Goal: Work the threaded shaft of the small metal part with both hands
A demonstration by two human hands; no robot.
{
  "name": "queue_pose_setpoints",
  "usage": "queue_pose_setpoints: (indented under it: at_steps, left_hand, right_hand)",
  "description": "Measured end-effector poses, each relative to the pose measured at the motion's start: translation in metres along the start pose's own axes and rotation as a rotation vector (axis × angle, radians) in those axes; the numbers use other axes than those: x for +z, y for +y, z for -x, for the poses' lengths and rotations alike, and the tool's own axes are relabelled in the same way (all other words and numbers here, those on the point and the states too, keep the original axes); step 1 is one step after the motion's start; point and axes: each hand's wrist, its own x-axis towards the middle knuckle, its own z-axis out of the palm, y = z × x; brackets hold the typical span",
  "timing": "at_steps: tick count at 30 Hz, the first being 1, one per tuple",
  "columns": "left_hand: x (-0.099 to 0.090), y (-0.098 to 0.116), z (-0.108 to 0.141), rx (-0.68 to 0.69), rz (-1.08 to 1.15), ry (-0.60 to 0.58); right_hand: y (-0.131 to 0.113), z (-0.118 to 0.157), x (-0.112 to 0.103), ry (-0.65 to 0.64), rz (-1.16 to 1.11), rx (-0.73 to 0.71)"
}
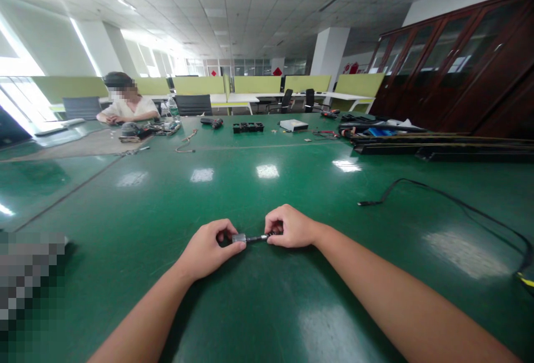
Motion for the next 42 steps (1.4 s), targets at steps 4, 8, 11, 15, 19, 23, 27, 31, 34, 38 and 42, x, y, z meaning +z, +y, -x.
queue_pose_setpoints:
  at_steps: [4, 8, 11, 15, 19, 23, 27, 31, 34, 38, 42]
  left_hand:
    - [0.0, 0.0, 0.0, -0.002, 0.001, -0.005]
    - [0.001, -0.002, -0.001, 0.0, 0.004, 0.0]
    - [0.001, -0.004, -0.001, 0.001, 0.016, -0.001]
    - [0.002, -0.005, -0.002, -0.003, 0.012, -0.003]
    - [0.002, -0.005, -0.001, 0.0, 0.008, -0.002]
    - [0.002, -0.004, -0.001, 0.0, 0.004, -0.004]
    - [0.001, -0.003, -0.001, -0.005, -0.005, -0.011]
    - [0.001, -0.003, -0.001, -0.015, -0.016, -0.008]
    - [0.002, -0.003, -0.001, -0.019, -0.023, -0.006]
    - [0.001, -0.002, 0.0, -0.015, -0.031, -0.006]
    - [0.001, -0.002, 0.0, -0.022, -0.04, -0.005]
  right_hand:
    - [-0.002, -0.001, 0.004, 0.023, 0.032, -0.046]
    - [-0.01, -0.004, 0.012, 0.07, 0.049, -0.074]
    - [-0.016, -0.005, 0.018, 0.089, 0.07, -0.089]
    - [-0.019, -0.006, 0.022, 0.08, -0.023, -0.105]
    - [-0.017, -0.006, 0.024, 0.073, -0.09, -0.068]
    - [-0.017, -0.007, 0.024, 0.058, -0.096, -0.051]
    - [-0.017, -0.007, 0.023, 0.06, -0.065, -0.058]
    - [-0.017, -0.008, 0.022, 0.065, -0.022, -0.081]
    - [-0.017, -0.008, 0.021, 0.063, 0.012, -0.092]
    - [-0.019, -0.008, 0.021, 0.059, 0.026, -0.092]
    - [-0.02, -0.008, 0.02, 0.056, 0.036, -0.103]
